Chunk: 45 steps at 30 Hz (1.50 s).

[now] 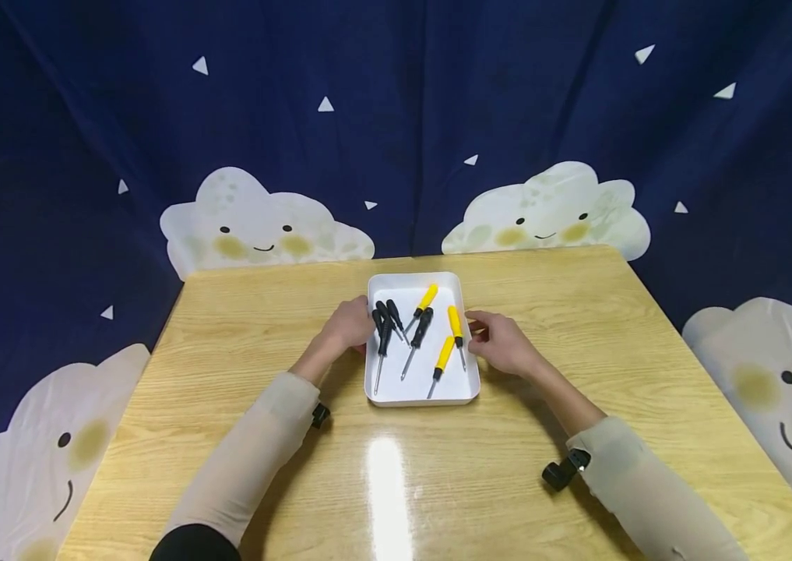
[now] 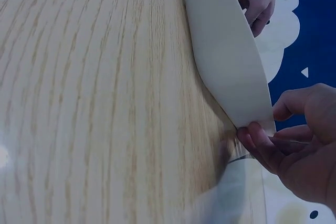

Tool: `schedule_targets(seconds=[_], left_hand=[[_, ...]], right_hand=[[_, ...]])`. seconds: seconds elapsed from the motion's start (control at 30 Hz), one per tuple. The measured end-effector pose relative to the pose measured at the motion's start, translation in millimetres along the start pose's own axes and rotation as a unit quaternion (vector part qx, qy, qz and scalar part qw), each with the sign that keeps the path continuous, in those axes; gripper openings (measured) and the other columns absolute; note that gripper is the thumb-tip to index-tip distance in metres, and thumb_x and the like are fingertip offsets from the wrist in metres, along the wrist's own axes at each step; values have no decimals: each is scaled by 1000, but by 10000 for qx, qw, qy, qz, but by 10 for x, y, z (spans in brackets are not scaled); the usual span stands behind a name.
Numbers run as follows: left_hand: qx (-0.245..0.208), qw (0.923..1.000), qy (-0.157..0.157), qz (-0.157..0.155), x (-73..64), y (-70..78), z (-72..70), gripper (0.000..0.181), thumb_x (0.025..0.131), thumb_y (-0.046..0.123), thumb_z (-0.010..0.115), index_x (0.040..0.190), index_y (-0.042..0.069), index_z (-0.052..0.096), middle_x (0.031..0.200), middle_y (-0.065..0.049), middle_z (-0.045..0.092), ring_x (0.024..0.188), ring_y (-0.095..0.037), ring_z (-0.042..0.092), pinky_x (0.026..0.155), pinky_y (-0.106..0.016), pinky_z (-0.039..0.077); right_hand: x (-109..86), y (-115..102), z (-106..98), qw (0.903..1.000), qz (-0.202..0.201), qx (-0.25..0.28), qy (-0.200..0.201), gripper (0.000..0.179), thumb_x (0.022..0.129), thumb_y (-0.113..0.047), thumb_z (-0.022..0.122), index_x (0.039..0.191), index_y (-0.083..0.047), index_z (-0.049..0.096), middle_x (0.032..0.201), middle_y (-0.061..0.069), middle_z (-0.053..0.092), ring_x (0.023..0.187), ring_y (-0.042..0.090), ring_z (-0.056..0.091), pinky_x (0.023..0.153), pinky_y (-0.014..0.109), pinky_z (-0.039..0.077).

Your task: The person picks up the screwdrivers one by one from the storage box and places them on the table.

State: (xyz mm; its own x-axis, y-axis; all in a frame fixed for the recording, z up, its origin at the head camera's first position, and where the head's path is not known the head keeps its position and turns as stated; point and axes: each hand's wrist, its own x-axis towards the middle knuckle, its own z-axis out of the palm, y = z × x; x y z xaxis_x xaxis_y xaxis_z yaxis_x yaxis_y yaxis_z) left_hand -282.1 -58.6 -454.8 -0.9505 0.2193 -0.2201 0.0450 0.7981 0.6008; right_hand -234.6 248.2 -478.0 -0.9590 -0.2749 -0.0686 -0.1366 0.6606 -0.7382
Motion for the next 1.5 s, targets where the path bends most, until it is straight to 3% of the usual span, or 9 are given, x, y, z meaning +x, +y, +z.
schedule_targets(seconds=[0.33,0.67,0.77,0.83,0.93,1.1,1.27,1.37,1.5], left_hand=[[-220,9997,-115,-37,9,-3,14,31,105,9,42,128,-8,55,98,-24,69,62,-27,73,60,-37,62],[152,9994,-31,312,30,-103,-31,52,108,16,44,153,-9,43,85,-12,63,68,-22,59,65,-35,50],[126,9981,169,573,46,-142,-51,55,108,18,49,154,-11,41,96,-15,65,81,-25,62,77,-39,54],[68,9967,287,754,52,-166,-64,59,107,20,53,155,-11,38,113,-20,65,99,-30,65,93,-43,55],[-80,9945,392,972,51,-198,-82,67,107,24,58,159,-9,33,142,-26,54,128,-38,56,113,-48,46],[-434,9926,247,1103,54,-256,-77,79,107,30,59,166,-5,20,163,-28,34,149,-41,40,124,-50,35],[-1110,9876,33,1108,71,-308,-39,78,107,25,61,167,-3,19,170,-25,27,156,-40,28,128,-51,25],[-1604,9804,-42,1143,80,-337,-9,77,107,19,61,167,-3,18,172,-23,25,159,-36,23,129,-49,21],[-2347,9628,-274,1309,87,-374,37,80,106,6,57,167,-5,6,175,-23,12,160,-38,20,129,-47,23]], right_hand=[[-21,-20,-25,10000,77,56,-6,65,92,-3,64,154,7,48,134,27,67,111,33,69,95,43,58],[0,-10,-70,9989,289,313,-204,65,97,-8,68,156,5,45,138,26,65,119,36,67,95,42,59],[22,-26,-122,9993,227,269,-147,63,99,-10,69,155,6,46,138,24,66,120,37,67,97,45,59],[38,-55,-169,9996,163,219,-42,62,99,-11,70,154,6,47,137,24,66,120,38,67,97,47,59],[64,-123,-243,9999,-9,85,100,62,97,-11,69,153,6,49,137,24,66,117,39,68,95,48,59],[129,-252,-332,9997,-171,-43,170,62,97,-13,70,153,4,50,137,23,66,116,37,69,95,47,58],[204,-392,-348,9996,-223,-126,93,67,97,-22,75,154,1,50,137,21,66,118,35,67,95,47,58],[253,-465,-329,9996,-246,-118,49,71,95,-28,80,154,-1,51,136,21,67,118,35,66,95,46,57],[322,-540,-273,9997,-248,-58,-3,77,93,-33,83,155,-1,50,134,21,67,116,34,67,94,45,57]])
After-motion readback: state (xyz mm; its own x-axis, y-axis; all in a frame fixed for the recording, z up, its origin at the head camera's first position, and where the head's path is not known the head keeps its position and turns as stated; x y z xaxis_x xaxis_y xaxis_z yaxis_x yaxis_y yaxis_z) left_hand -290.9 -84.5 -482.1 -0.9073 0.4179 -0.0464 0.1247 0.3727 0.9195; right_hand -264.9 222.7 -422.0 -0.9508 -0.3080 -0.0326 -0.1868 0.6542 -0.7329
